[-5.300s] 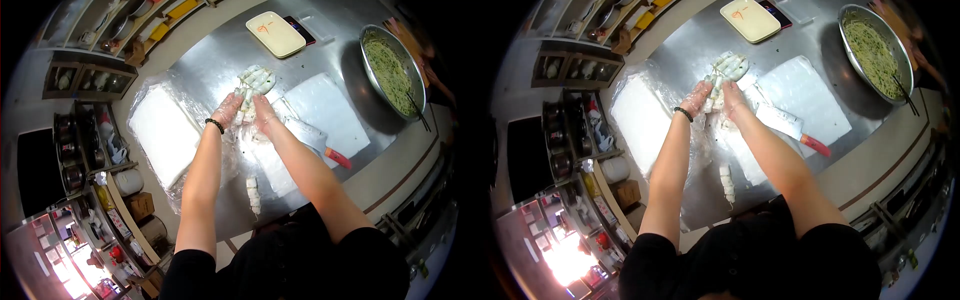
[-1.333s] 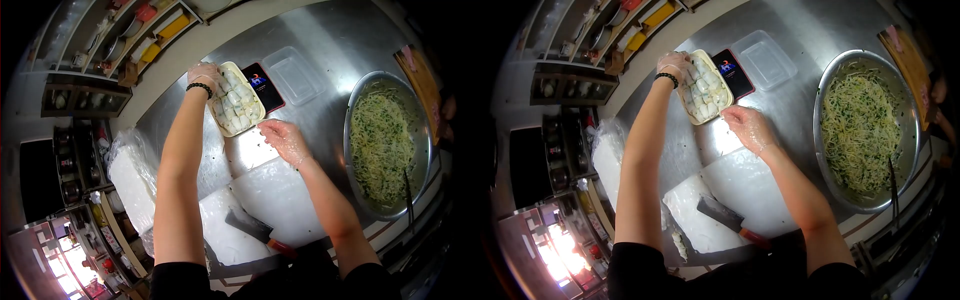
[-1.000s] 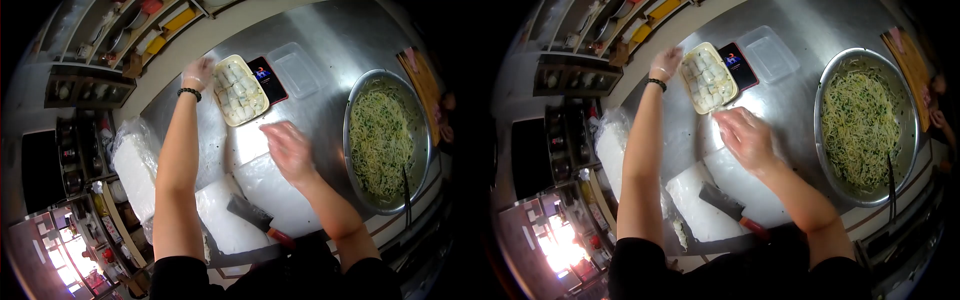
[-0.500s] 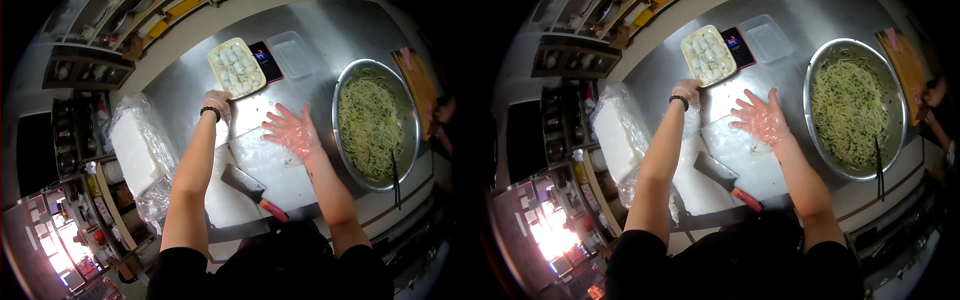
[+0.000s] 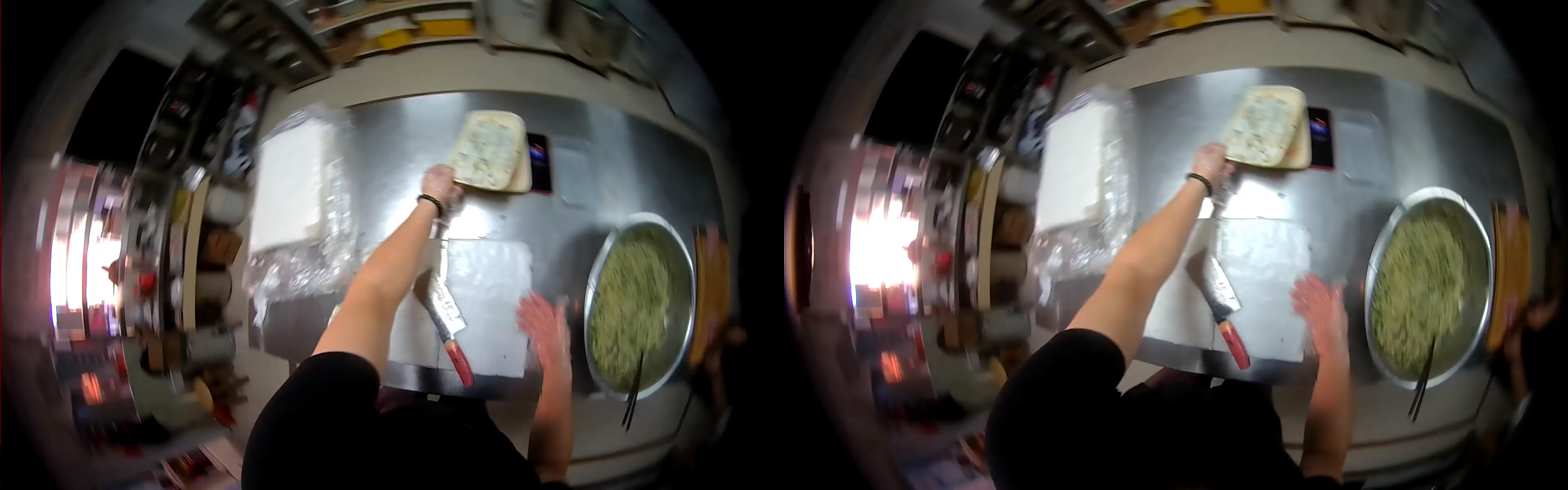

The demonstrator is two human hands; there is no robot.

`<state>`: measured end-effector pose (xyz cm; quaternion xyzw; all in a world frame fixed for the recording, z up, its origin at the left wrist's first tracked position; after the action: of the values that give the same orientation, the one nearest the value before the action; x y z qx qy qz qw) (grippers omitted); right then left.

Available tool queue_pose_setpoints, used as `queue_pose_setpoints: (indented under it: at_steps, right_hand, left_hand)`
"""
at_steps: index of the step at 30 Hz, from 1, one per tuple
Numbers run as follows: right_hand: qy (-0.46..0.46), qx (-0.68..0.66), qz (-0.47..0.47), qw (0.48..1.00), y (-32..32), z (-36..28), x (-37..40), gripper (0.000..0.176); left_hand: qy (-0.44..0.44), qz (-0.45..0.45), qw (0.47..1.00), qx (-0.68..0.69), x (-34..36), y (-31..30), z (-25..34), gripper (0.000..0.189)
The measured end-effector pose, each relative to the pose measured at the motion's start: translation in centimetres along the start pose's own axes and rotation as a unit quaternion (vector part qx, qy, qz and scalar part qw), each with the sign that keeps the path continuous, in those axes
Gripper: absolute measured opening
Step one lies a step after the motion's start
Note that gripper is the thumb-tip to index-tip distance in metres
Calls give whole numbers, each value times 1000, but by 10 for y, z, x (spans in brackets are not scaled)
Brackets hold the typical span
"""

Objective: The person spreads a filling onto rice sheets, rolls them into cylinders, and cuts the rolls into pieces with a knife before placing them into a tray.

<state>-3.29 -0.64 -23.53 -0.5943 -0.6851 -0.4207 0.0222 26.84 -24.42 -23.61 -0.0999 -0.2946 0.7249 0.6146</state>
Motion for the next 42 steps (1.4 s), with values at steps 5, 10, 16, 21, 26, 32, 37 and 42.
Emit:
queue_pose_setpoints:
  at_steps: [5, 10, 16, 21, 26, 32, 37, 42]
  right_hand:
    - [38, 74, 54, 995, -7, -2, 29, 74]
    - [72, 128, 7, 989, 17, 5, 19, 72]
    - [106, 161, -97, 976, 115, 33, -2, 74]
    - [198, -135, -190, 952, 220, 85, 3, 84]
    - [190, -163, -250, 935, 277, 117, 22, 89]
    - [232, 96, -367, 896, 297, 120, 70, 83]
    - [201, 179, -347, 899, 270, 82, 128, 66]
    - [193, 20, -291, 937, 209, 87, 178, 68]
  left_hand:
    - [-72, 33, 953, 293, 66, -95, -75, 20]
    - [-94, 235, 913, 321, 232, -226, -212, 28]
    - [-204, 334, 881, 265, 393, -296, -285, 22]
    - [-229, 279, 897, 254, 397, -300, -352, 22]
    - [-86, 375, 917, -104, 367, -315, -237, 49]
    - [373, -130, 902, -177, 352, -259, -73, 34]
    - [484, -76, 844, -218, 346, -235, -47, 13]
    - [481, -116, 855, -155, 363, -198, -17, 20]
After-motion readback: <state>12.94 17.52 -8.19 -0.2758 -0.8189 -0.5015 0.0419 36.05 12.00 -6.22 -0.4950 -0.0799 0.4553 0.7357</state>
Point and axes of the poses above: each hand's wrist, its own x-axis away from the middle knuckle, its own y-axis out of the palm, z = x × y, the point moved 3 cm from there along -x, towards the middle knuckle, and after that the axes turned 1 degree about -x, right-handed, at the moved point
